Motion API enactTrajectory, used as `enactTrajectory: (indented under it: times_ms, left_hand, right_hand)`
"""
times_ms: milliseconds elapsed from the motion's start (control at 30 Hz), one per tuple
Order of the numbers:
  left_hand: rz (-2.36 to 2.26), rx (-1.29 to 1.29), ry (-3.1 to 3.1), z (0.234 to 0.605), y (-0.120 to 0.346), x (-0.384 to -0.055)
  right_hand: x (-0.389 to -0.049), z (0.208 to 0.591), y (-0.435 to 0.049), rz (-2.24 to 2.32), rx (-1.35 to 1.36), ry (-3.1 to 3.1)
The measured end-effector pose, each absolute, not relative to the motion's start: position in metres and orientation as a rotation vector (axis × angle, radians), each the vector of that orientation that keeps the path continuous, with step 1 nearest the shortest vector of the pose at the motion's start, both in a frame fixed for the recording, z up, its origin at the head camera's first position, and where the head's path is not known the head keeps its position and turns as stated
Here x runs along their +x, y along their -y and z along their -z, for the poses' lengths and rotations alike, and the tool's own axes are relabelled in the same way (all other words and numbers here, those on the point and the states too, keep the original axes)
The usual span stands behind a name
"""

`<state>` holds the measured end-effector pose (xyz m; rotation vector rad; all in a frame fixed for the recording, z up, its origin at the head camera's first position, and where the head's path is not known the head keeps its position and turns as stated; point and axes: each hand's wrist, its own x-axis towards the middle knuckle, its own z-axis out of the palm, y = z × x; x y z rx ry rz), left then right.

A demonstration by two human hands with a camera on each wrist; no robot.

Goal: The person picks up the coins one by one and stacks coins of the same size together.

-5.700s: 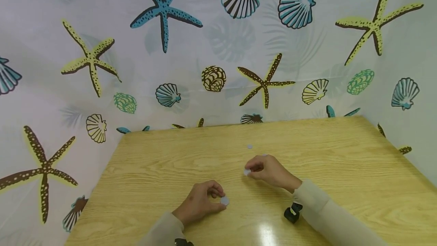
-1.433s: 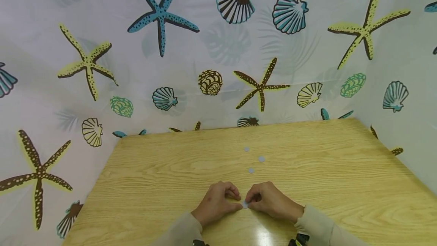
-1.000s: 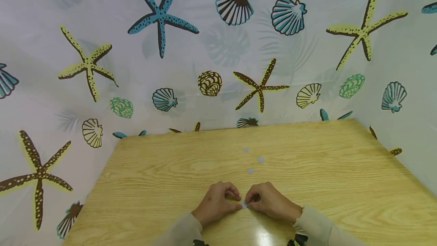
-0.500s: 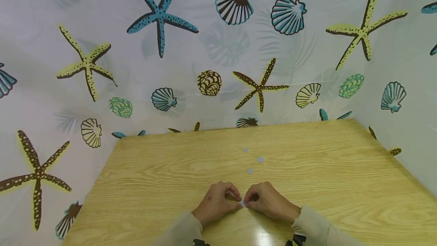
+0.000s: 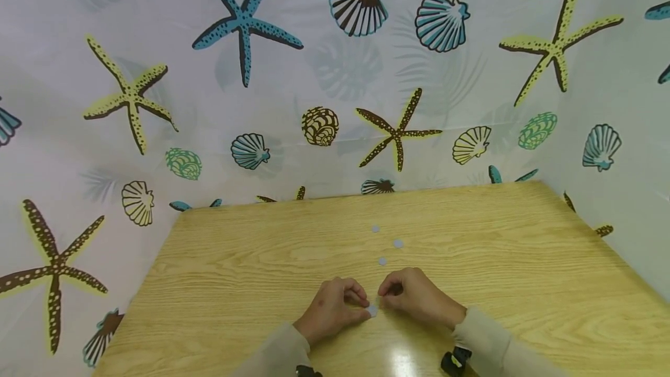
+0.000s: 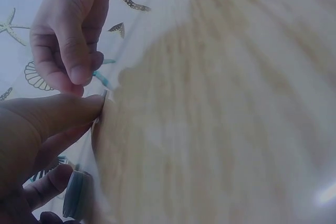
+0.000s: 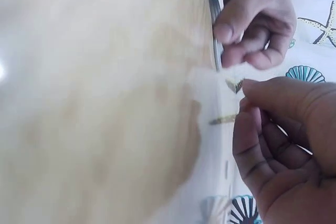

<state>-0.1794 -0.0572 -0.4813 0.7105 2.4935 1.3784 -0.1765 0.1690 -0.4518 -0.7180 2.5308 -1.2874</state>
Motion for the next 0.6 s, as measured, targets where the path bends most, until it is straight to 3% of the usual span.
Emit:
enactTrajectory:
  times_ms: [600]
  left_hand:
    - [-1.403, 0.72, -2.462, 0.479, 0.059, -0.179]
  right_hand:
    - [-0.2, 0.442, -0.182, 1.292, -0.627, -2.676]
